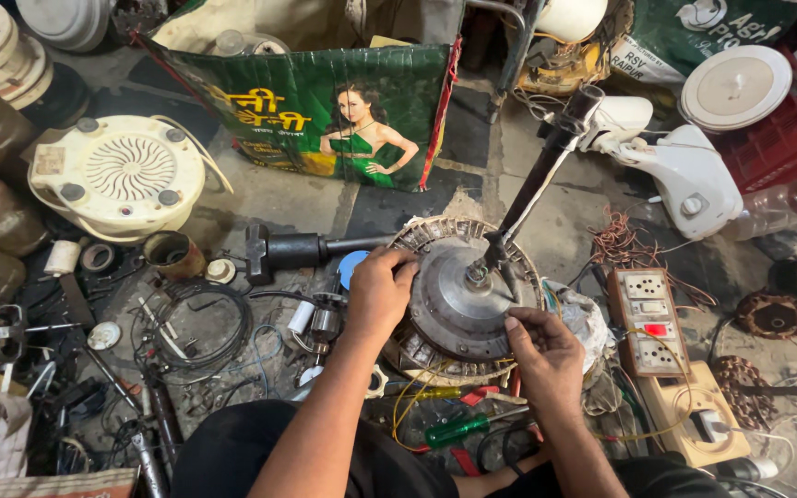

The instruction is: The person sits on the floor and works on a disassembled electric motor stator. They use a screwdriver to adjust components, then use pliers to manipulate wires and parts on the stator.

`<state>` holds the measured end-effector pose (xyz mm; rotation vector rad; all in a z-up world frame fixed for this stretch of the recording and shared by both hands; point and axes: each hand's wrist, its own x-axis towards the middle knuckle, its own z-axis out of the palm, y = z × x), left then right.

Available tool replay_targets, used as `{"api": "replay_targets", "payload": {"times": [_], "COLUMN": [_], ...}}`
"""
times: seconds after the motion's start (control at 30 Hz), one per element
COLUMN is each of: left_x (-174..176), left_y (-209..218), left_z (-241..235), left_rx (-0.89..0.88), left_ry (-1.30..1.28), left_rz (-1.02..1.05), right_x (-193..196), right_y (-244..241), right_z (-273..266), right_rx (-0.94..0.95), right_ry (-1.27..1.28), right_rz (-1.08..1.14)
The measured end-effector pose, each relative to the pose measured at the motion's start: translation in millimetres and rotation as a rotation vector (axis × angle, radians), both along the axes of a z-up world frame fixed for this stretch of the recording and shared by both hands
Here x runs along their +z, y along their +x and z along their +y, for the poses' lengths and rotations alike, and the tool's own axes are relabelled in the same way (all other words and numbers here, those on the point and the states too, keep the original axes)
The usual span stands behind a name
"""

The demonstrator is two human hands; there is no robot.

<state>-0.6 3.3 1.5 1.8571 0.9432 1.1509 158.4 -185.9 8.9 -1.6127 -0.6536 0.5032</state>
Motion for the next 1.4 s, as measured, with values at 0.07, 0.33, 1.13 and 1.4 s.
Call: {"api": "replay_targets", "payload": {"times": [0.07, 0.33, 1.13, 1.4], "left_x": [0, 1, -82, -68], "left_y": [1, 1, 56, 50], "left_z": [1, 0, -21, -28], "left_rx": [0.001, 0.006, 0.052, 0.077], "left_ry": [0.013, 0.036, -0.318, -0.336], "left_rz": [0.057, 0.092, -0.595, -0.602], "right_x": [-1, 13, 72, 60], "right_y": [1, -7, -17, -28], "right_z": [0, -1, -7, -11], "right_rx": [0.005, 0.026, 0.481, 0.419], "right_ry": [0.01, -0.031, -0.529, -0.541], "right_rz": [-0.003, -0.016, -0.783, -0.98]}}
